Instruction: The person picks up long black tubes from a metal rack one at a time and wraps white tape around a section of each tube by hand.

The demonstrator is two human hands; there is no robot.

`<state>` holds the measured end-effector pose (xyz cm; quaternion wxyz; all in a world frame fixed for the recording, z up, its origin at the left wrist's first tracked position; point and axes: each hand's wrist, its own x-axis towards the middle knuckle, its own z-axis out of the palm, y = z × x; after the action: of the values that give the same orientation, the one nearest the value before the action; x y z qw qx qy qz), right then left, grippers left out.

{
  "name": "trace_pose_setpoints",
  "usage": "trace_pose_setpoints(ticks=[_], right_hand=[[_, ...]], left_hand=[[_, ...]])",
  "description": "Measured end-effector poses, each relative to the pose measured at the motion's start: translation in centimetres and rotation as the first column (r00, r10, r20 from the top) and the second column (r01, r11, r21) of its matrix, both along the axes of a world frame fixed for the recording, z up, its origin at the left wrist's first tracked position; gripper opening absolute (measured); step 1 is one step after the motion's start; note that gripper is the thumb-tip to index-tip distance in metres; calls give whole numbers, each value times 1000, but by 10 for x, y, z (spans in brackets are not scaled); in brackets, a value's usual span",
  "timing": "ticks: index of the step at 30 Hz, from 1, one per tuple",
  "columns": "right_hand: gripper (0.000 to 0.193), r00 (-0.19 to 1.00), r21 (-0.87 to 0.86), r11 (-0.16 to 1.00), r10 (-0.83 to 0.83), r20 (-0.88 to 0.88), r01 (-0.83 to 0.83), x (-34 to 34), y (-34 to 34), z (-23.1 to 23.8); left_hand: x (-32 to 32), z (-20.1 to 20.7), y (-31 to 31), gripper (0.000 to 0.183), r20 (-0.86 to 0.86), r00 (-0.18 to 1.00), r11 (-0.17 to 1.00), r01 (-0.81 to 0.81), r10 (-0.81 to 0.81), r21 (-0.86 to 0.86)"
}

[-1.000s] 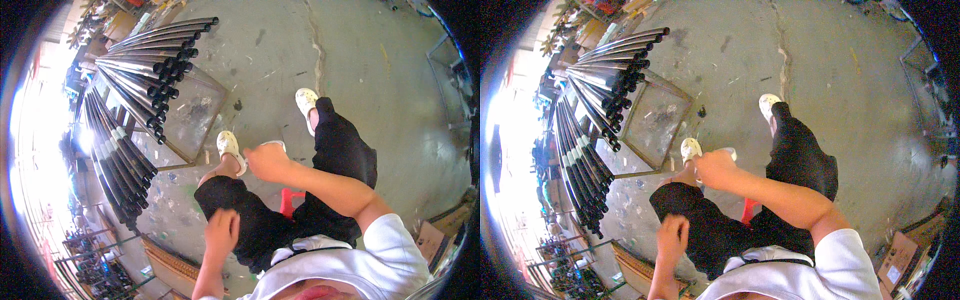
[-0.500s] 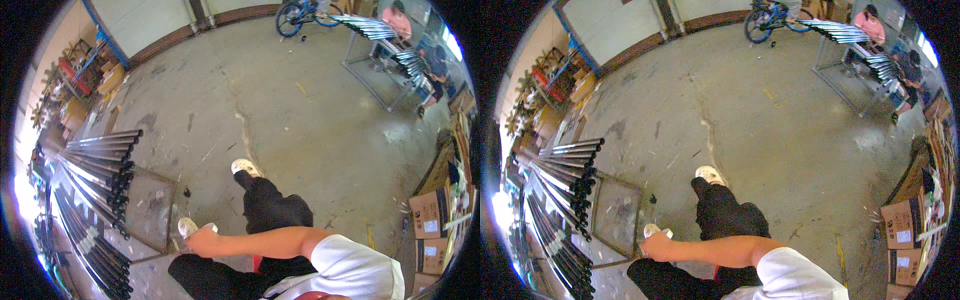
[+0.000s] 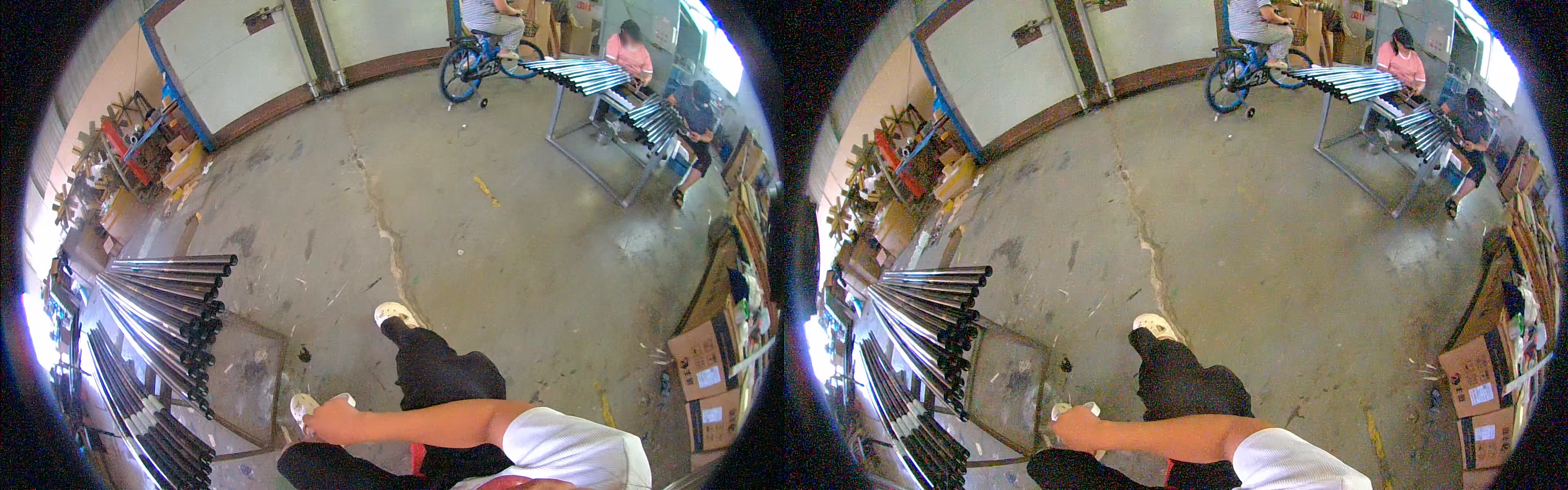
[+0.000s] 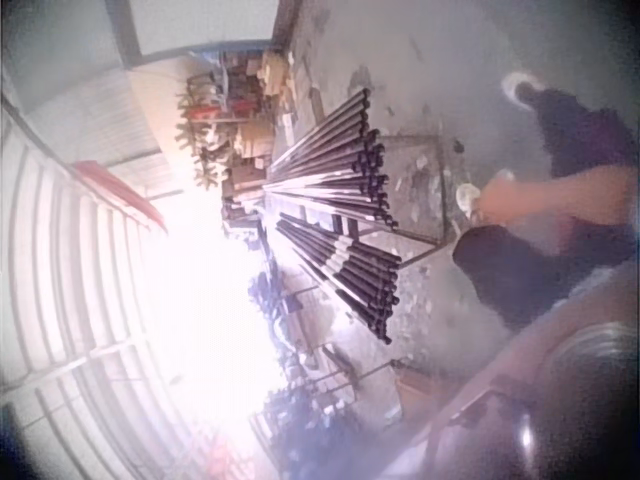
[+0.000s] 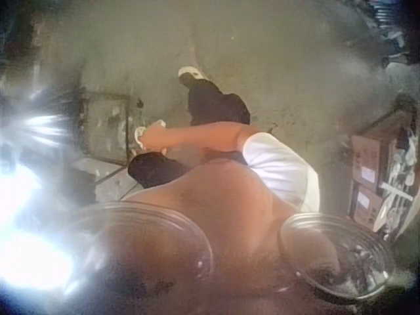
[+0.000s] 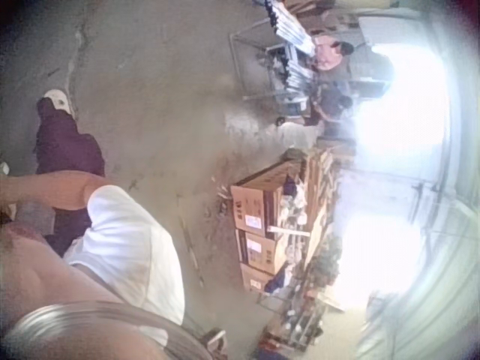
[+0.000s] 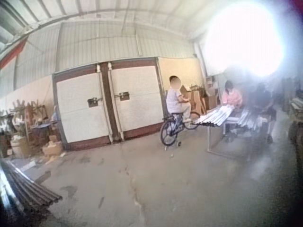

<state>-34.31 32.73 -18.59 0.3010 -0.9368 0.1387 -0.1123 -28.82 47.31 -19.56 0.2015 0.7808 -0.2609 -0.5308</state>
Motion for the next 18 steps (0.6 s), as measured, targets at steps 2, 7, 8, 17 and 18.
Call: trace_pose_setpoints(ticks=[2, 7, 8, 17, 18], right_hand=[[21, 1000, -4, 1000, 2, 14, -2, 0, 1, 1], [20, 999, 3, 1000, 27, -38, -27, -11, 2, 3], [20, 998, 2, 999, 41, -52, -40, -12, 3, 3], [21, 995, -25, 994, 104, -12, -104, -7, 3, 1], [22, 994, -59, 993, 96, -43, -98, -5, 6, -3]], left_hand=[[2, 0, 3, 11, -1, 1000, 1000, -22, 22, 6], [0, -2, 5, 11, -21, 999, 999, -32, 33, 9], [-1, -2, 4, 11, -24, 999, 999, -31, 32, 11], [6, 6, 50, 11, -20, 986, 985, -165, 166, 54], [8, 8, 70, 11, -31, 981, 980, -187, 189, 64]])
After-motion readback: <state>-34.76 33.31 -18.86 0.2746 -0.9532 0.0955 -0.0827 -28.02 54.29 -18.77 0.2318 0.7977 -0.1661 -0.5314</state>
